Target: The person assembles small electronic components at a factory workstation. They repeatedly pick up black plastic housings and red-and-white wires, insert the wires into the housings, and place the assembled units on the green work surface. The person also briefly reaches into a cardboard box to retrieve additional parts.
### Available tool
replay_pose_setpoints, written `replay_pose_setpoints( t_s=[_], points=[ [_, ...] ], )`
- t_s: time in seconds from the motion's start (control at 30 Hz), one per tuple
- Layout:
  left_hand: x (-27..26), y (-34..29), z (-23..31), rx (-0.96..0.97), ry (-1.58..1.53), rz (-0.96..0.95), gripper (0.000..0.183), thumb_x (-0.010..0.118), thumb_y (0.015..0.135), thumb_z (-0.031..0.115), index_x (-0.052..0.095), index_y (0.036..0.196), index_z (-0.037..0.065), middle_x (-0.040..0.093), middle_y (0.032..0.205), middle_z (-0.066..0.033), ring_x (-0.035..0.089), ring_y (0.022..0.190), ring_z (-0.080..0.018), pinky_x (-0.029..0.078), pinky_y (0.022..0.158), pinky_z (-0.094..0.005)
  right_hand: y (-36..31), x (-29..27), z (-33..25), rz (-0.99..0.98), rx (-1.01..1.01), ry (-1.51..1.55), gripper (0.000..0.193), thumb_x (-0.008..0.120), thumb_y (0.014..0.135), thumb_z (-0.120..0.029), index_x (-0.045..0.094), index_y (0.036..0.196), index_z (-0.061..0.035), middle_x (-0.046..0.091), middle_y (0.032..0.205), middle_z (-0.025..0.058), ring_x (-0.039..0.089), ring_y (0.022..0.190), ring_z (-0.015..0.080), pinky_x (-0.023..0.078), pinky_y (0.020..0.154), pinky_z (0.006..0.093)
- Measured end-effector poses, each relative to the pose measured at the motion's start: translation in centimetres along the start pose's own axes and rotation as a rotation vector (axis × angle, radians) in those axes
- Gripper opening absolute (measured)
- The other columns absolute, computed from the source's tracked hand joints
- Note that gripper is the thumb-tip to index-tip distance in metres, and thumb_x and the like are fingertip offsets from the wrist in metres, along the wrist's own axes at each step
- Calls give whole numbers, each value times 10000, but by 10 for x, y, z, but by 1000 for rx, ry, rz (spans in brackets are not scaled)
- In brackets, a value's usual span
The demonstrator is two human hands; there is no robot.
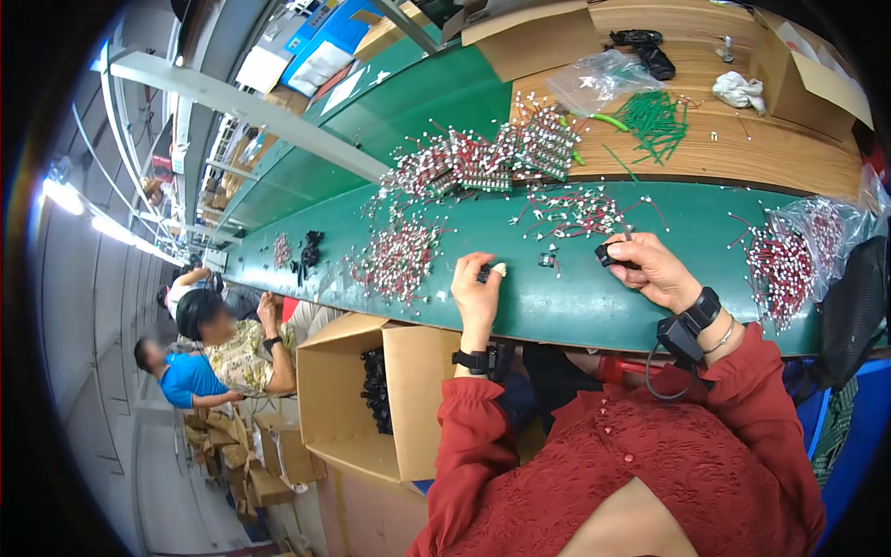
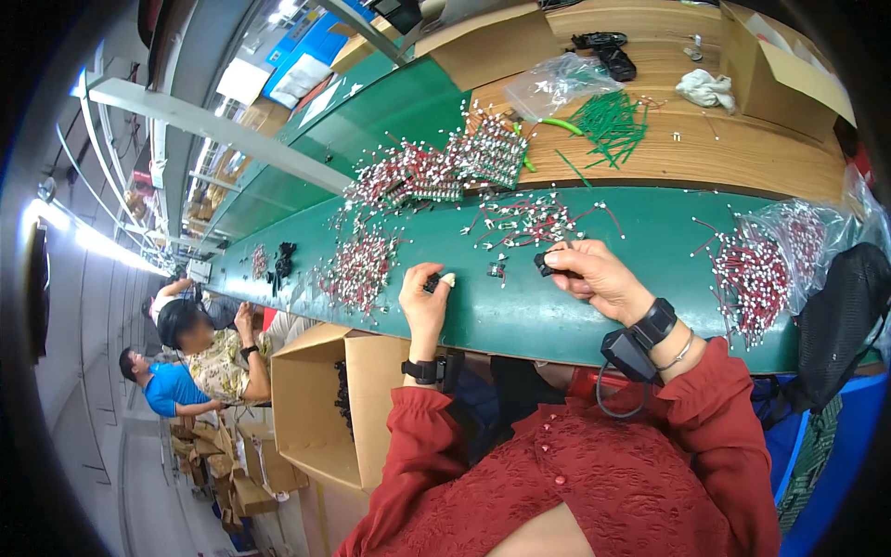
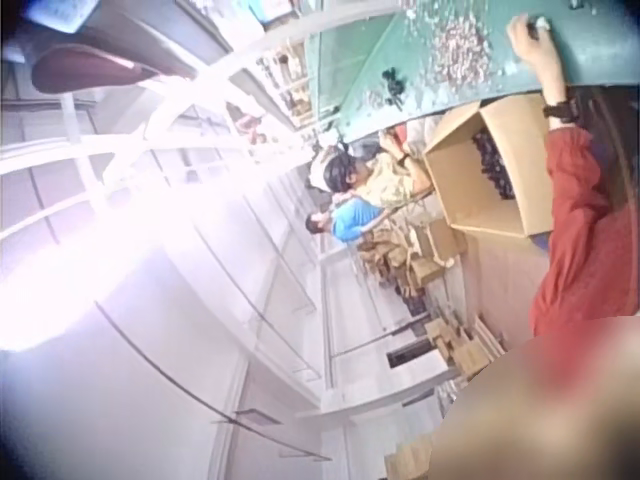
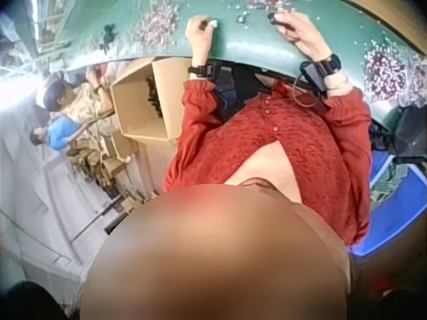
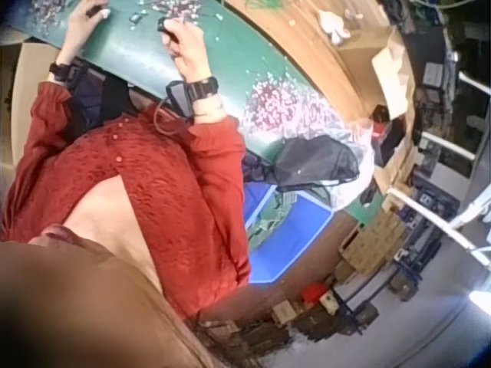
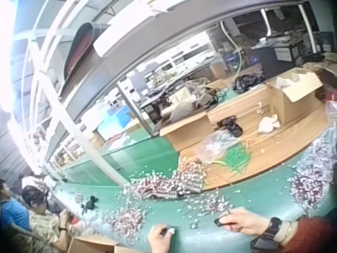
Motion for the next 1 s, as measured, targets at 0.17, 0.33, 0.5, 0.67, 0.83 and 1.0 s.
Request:
replay_pose_setpoints(
  t_s=[0.17, 0.33, 0.5, 0.67, 0.83, 1.0],
  points=[
    [-2, 3, -8, -89, 185, 29, 415, 710, 654, 39, 603, 1055, 43, 559, 1113, -147, 518, 1021, -300, 418, 887, -368, 0, -4, -2, 58, -19, -136, 164, 607, 842, -179, 598, 873, -19, 527, 613, 2, 316, 419, 6, 213, 381, 167],
    [23, -22, 85, 126, -135, -135, 581, 749, 628, 66, 542, 1171, 43, 502, 1229, -165, 448, 1170, -314, 373, 972, -392, 4, 5, 3, -2, -109, -386, 177, 653, 819, -167, 627, 880, -2, 578, 669, -10, 492, 569, 32, 369, 491, 180],
    [79, -46, 125, 139, -425, -362, 533, 709, 624, -35, 567, 1137, -1, 558, 1185, -153, 572, 1047, -257, 474, 885, -340, 4, 16, 14, -94, -150, -540, 284, 683, 801, -181, 650, 1018, -1, 646, 801, 4, 538, 690, 33, 441, 597, 204],
    [89, -53, 97, -80, -658, -301, 416, 646, 685, -95, 593, 1093, -29, 581, 1159, -148, 588, 1016, -207, 487, 855, -310, 2, 14, 15, -120, -94, -660, 278, 691, 794, -267, 679, 932, -26, 638, 745, -5, 502, 633, 26, 407, 548, 194],
    [68, -58, 74, -267, -933, -167, 323, 572, 814, -54, 538, 1136, -45, 586, 1106, -145, 601, 947, -201, 496, 821, -304, -2, 17, 0, -86, -109, -520, 253, 700, 793, -267, 668, 831, -18, 604, 680, -26, 495, 618, 18, 400, 538, 186],
    [91, -63, 70, -527, -1222, -360, 192, 547, 872, 44, 548, 1054, -15, 604, 1017, -141, 594, 802, -177, 494, 676, -283, -21, -50, -83, 476, -536, -541, 181, 697, 782, -175, 644, 800, -3, 610, 710, -29, 518, 657, 27, 417, 580, 198]
  ],
)
Point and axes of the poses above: each hand's wrist, its own y-axis towards the middle knuckle, its own x-axis out of the palm, z = x × y, the point moved 10 cm from there along y, towards the middle knuckle
